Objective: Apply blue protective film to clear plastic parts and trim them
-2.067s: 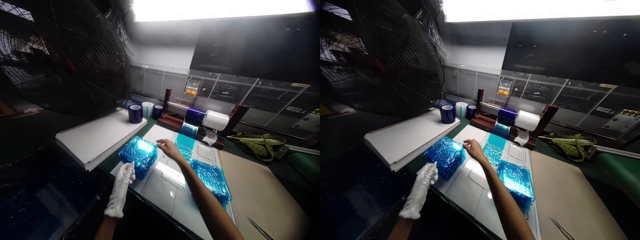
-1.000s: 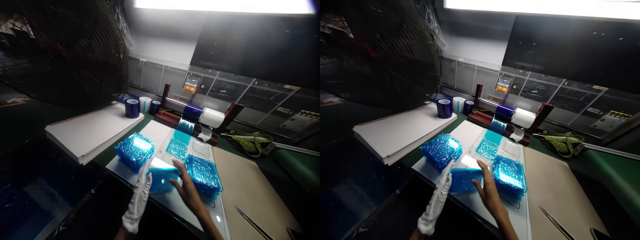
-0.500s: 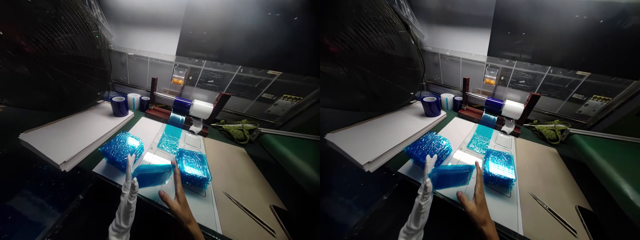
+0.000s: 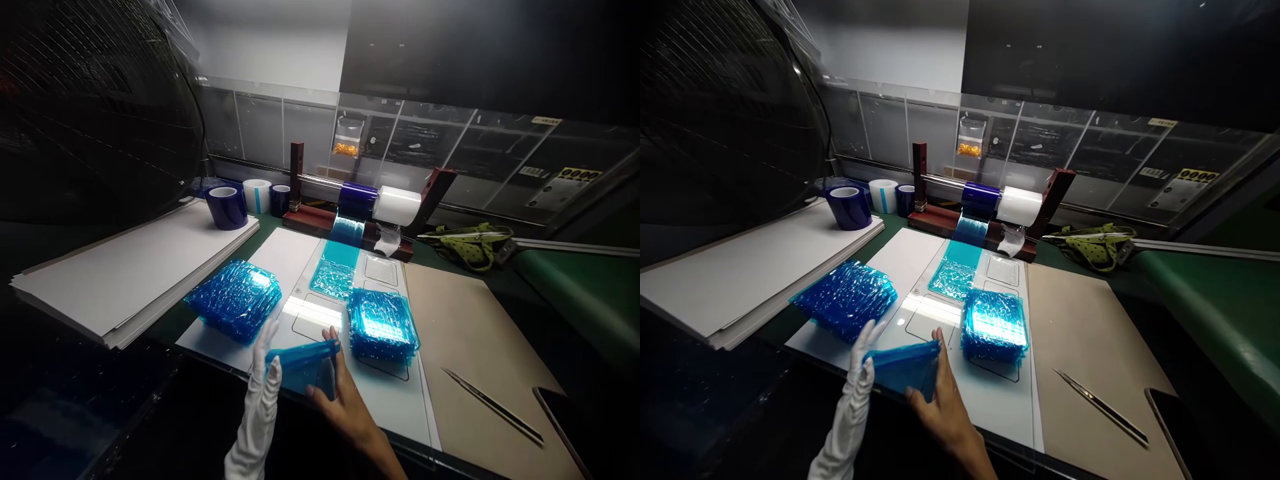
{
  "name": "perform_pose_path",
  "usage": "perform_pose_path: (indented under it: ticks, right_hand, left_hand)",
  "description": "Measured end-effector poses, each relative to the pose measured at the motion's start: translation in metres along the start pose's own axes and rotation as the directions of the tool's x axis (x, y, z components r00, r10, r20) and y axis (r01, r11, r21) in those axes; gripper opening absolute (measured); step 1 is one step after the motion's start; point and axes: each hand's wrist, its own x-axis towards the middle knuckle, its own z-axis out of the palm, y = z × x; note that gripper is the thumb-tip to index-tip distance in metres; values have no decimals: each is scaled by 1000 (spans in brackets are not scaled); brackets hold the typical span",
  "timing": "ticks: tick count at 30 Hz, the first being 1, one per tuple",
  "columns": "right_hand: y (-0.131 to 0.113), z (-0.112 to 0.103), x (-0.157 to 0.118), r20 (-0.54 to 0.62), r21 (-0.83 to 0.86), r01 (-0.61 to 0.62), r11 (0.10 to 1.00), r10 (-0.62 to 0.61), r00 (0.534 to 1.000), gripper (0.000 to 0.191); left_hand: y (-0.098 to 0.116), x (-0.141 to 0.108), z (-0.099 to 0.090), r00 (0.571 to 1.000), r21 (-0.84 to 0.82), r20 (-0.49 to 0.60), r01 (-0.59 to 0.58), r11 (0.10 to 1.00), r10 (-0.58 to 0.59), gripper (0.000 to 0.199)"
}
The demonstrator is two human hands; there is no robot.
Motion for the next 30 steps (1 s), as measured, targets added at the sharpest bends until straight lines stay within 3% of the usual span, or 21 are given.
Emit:
perform_pose_path:
  ticks: [3, 6, 10, 12, 15, 21, 30]
  right_hand:
    - [11, -1, 0, 17, -27, -22, 999, 22, 1000, 96]
    - [6, -12, -3, -59, -111, -8, 994, 2, 998, 95]
    - [-6, -31, -9, -253, -210, 108, 972, -160, 954, 69]
    - [-11, -34, -10, -294, -244, 151, 958, -222, 930, 55]
    - [-15, -34, -8, -263, -275, 183, 944, -256, 930, 45]
    - [-12, -33, 4, -244, -309, 183, 933, -264, 933, 42]
    - [-12, -34, 17, -209, -283, 186, 941, -250, 945, 45]
  left_hand:
    - [-6, 0, 2, 997, -9, 50, 58, 998, -58, 56]
    - [-2, 1, 2, 994, -14, 2, 109, 994, -109, 54]
    - [5, 1, 1, 997, -15, -13, 72, 997, -72, 53]
    - [3, 1, 0, 997, -10, -12, 71, 997, -71, 60]
    - [-11, 9, -2, 996, -24, -2, 88, 996, -88, 71]
    - [-44, 30, -4, 1000, -73, -5, 5, 997, -6, 98]
    - [-19, 35, 7, 998, -86, -58, 10, 996, -15, 98]
